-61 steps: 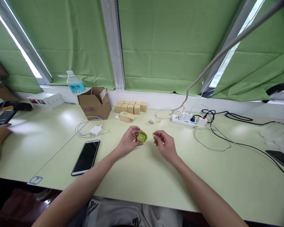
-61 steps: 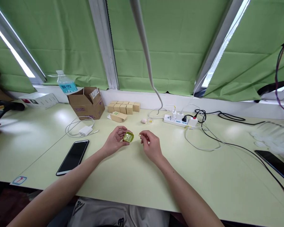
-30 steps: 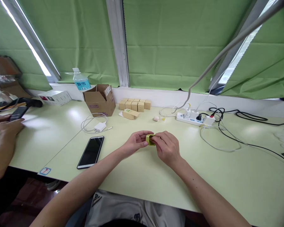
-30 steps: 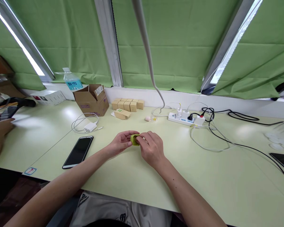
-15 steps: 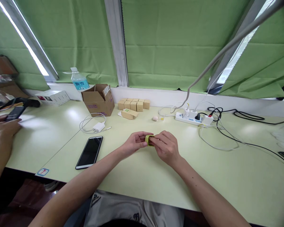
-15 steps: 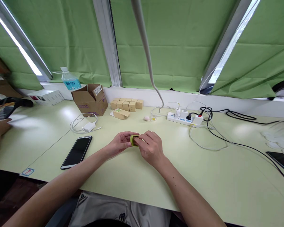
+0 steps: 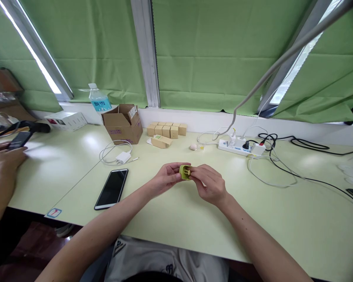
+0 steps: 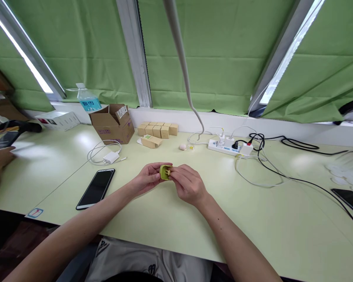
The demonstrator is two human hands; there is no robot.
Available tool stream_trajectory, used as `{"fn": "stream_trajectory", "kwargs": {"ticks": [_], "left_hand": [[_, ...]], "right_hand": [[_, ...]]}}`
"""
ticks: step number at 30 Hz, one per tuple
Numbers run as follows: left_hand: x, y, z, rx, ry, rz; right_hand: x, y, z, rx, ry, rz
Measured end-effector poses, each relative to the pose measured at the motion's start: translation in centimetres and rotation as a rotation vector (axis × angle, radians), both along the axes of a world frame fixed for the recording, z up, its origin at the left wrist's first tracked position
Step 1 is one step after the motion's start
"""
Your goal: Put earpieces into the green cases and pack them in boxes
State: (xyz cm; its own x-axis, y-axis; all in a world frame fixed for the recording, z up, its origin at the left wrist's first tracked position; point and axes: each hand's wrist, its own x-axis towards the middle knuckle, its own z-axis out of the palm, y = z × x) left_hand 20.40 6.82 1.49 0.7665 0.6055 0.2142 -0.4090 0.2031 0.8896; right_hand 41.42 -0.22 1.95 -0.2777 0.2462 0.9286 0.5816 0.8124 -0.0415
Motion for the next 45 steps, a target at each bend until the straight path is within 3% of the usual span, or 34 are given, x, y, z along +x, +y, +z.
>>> {"fn": "stream_trajectory", "kwargs": {"ticks": [21, 28, 36, 45], "left_hand": [[0.2, -0.1, -0.3, -0.037, -0.04, 0.012], [0.5, -0.6, 0.1, -0.012, -0.021, 0.035], [0.4, -0.2, 0.1, 0.0, 0.011, 0.018], [0.5, -0.6, 0.6, 0.042, 0.067, -0.02]], "right_hand": [[0.3, 0.4, -0.8, -0.028, -0.022, -0.005], [-0.6, 0.1, -0.1, -0.01, 0.078, -0.047], [0.3, 0.1, 0.6, -0.037, -0.078, -0.099], [0.6, -0.2, 0.9, 0.01, -0.204, -0.329]]}}
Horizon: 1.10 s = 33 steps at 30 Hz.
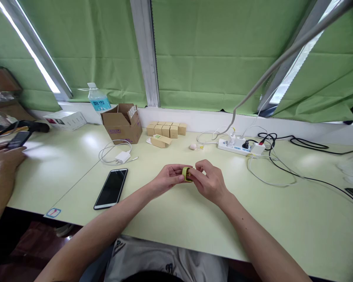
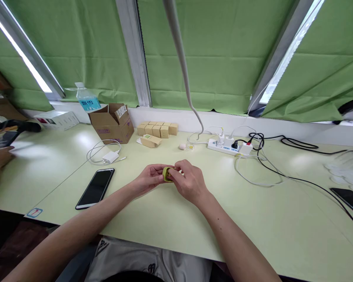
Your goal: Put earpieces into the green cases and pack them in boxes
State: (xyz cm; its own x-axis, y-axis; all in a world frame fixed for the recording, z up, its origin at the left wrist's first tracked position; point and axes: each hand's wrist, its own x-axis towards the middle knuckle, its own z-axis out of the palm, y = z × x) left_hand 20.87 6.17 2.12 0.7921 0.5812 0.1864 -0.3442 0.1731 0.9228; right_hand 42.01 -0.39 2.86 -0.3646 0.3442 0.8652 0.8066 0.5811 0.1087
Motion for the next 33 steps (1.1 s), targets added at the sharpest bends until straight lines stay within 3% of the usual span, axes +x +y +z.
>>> {"fn": "stream_trajectory", "kwargs": {"ticks": [15, 26, 33], "left_hand": [[0.2, -0.2, -0.4, -0.059, -0.026, 0.031], [0.1, 0.3, -0.6, -0.054, -0.028, 0.017], [-0.2, 0.7, -0.5, -0.088, -0.068, 0.111]], "right_hand": [[-0.4, 0.1, 0.4, -0.039, 0.138, 0.145], [0.4, -0.2, 0.8, -0.057, 0.045, 0.157], [0.6, -0.5, 0.8, -0.046, 0.195, 0.247]]}}
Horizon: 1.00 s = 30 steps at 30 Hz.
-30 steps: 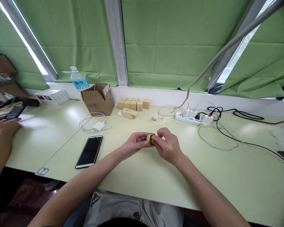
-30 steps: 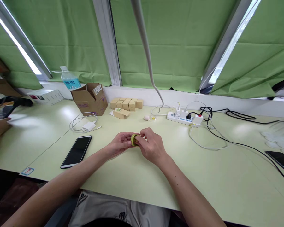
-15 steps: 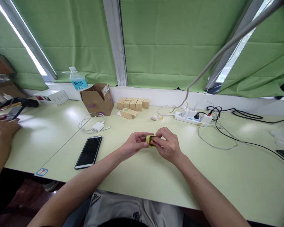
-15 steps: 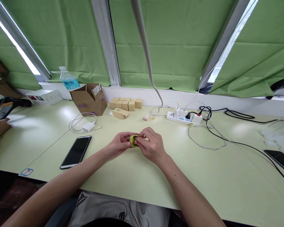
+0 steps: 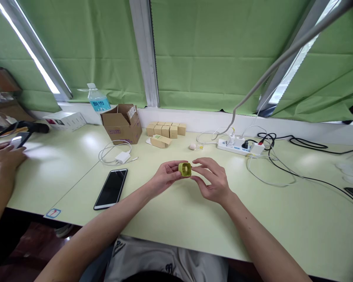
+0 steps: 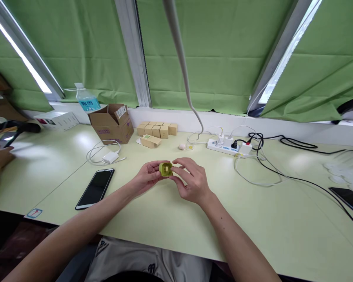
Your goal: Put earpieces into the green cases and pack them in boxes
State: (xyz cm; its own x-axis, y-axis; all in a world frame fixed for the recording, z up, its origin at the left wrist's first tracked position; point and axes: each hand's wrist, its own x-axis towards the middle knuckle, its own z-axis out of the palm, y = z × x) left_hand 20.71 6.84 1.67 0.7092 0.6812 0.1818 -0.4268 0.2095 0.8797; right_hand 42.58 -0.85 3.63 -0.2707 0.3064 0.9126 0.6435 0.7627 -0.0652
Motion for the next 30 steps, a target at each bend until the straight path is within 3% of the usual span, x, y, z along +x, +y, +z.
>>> {"fn": "stream_trajectory", "kwargs": {"ticks": [10, 30], "left_hand": [[0.2, -0.5, 0.2, 0.009, -0.015, 0.022], [0.1, -0.3, 0.1, -0.014, -0.008, 0.042]], "right_hand": [[-1.7, 0.7, -1.9, 0.002, 0.057, 0.011], [-1.8, 0.8, -2.2, -0.251, 0.136, 0.097]]}}
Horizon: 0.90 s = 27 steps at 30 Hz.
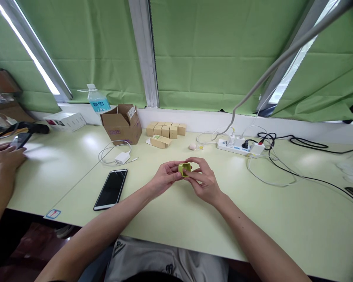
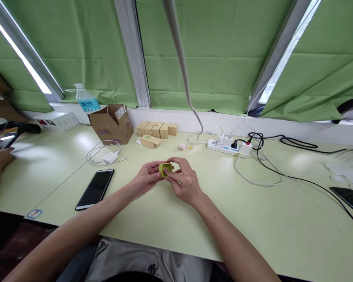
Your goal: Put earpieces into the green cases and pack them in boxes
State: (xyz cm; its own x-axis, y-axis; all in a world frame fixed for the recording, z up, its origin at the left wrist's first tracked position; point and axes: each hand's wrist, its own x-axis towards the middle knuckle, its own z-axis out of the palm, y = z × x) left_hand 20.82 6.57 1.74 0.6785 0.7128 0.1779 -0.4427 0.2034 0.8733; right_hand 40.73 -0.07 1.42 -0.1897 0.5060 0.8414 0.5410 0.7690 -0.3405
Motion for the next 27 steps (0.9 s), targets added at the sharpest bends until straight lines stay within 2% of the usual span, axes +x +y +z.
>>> {"fn": "stream_trajectory", "kwargs": {"ticks": [8, 15, 27], "left_hand": [[-0.1, 0.2, -0.2, -0.016, -0.001, -0.039], [0.3, 0.3, -0.1, 0.004, -0.031, -0.033], [0.2, 0.4, -0.3, -0.025, 0.01, -0.042]], "right_hand": [[-0.1, -0.3, 0.4, -0.032, -0.048, -0.014], [-1.2, -0.2, 0.9, 0.075, 0.103, -0.104], [-0.9, 0.3, 0.1, -0.036, 0.095, -0.028]]}}
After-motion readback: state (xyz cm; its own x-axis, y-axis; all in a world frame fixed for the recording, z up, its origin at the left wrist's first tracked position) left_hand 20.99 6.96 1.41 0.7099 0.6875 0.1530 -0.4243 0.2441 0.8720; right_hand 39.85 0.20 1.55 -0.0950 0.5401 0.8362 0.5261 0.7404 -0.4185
